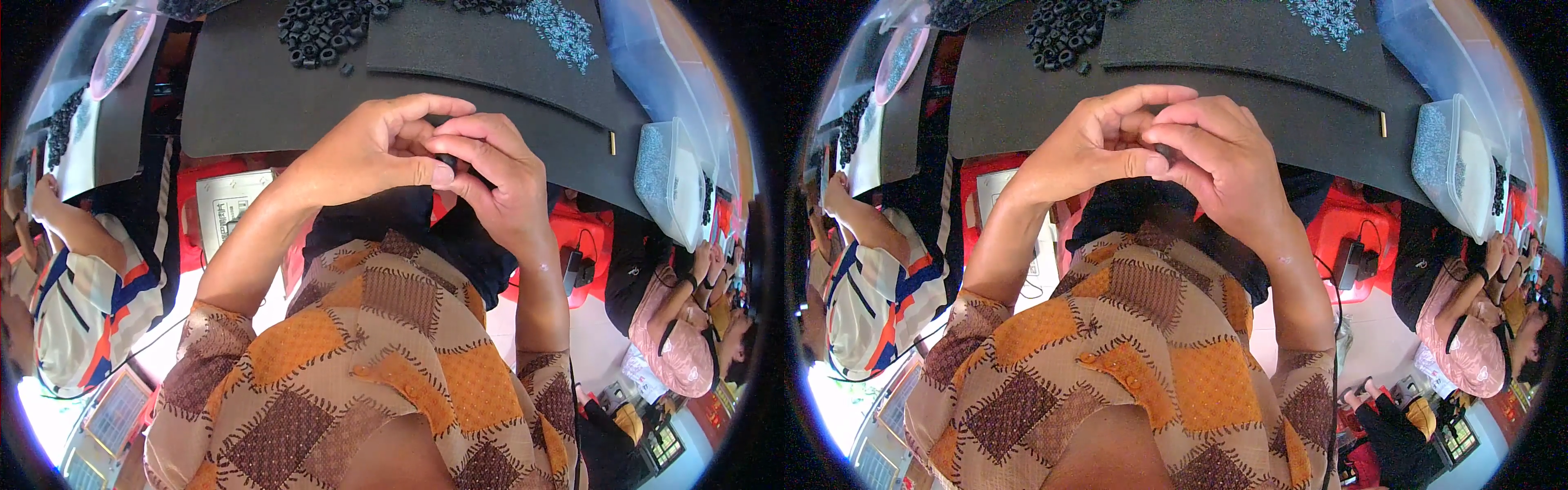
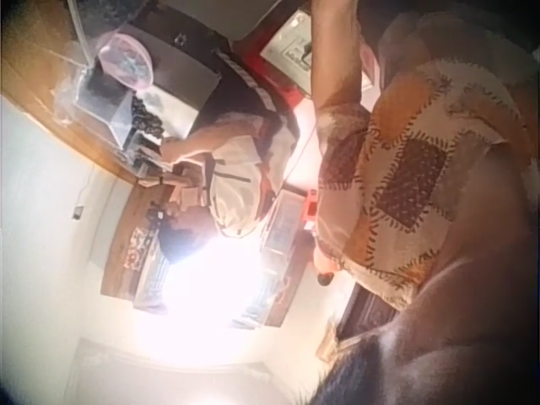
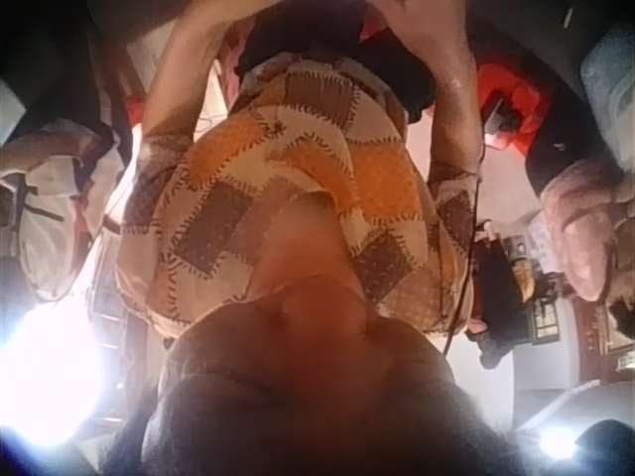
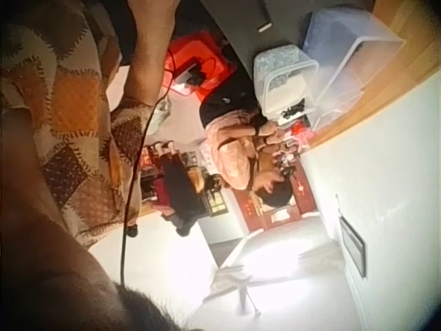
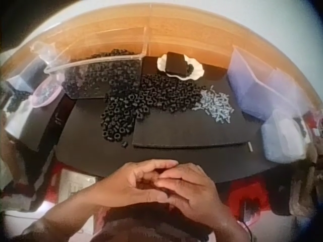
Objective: The person repeatedly picks up small black rings and small components by hand, inserts each small component into a ring, and presses them together.
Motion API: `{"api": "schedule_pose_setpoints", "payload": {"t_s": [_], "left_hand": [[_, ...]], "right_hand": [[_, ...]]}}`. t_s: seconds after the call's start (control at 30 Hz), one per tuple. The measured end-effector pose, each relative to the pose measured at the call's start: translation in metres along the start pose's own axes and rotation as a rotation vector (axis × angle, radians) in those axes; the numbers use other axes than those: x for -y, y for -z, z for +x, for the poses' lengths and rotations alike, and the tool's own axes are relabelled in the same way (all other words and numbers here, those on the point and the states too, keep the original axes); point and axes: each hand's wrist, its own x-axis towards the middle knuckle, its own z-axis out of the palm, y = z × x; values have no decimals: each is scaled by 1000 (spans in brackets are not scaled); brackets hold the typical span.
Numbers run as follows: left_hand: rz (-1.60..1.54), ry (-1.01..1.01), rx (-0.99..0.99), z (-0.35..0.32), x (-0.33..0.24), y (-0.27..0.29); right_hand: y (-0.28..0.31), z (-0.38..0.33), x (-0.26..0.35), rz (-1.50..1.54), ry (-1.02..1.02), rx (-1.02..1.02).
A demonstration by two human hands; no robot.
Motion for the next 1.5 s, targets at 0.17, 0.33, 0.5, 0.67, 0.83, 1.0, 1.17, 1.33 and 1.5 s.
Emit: {"api": "schedule_pose_setpoints", "payload": {"t_s": [0.17,0.33,0.5,0.67,0.83,1.0,1.17,1.33,1.5], "left_hand": [[83,-2,-30,1,-4,-1],[83,-2,-54,1,1,-1],[99,31,-34,0,-4,0],[101,-23,-22,1,-3,3],[45,-7,13,1,-4,7],[53,51,52,1,-3,8],[7,57,30,1,-2,6],[21,51,47,3,0,9],[1,68,64,3,-5,8]], "right_hand": [[1,0,-3,-119,66,-32],[-2,-1,-2,-83,44,-42],[-4,-3,2,-43,-13,-29],[-7,-3,3,10,-39,-40],[-5,-1,7,-6,-31,-86],[-3,-1,10,-22,-57,-61],[-1,0,14,-34,-92,-52],[-3,-2,9,-41,-59,-64],[-7,-5,8,-8,-69,-79]]}}
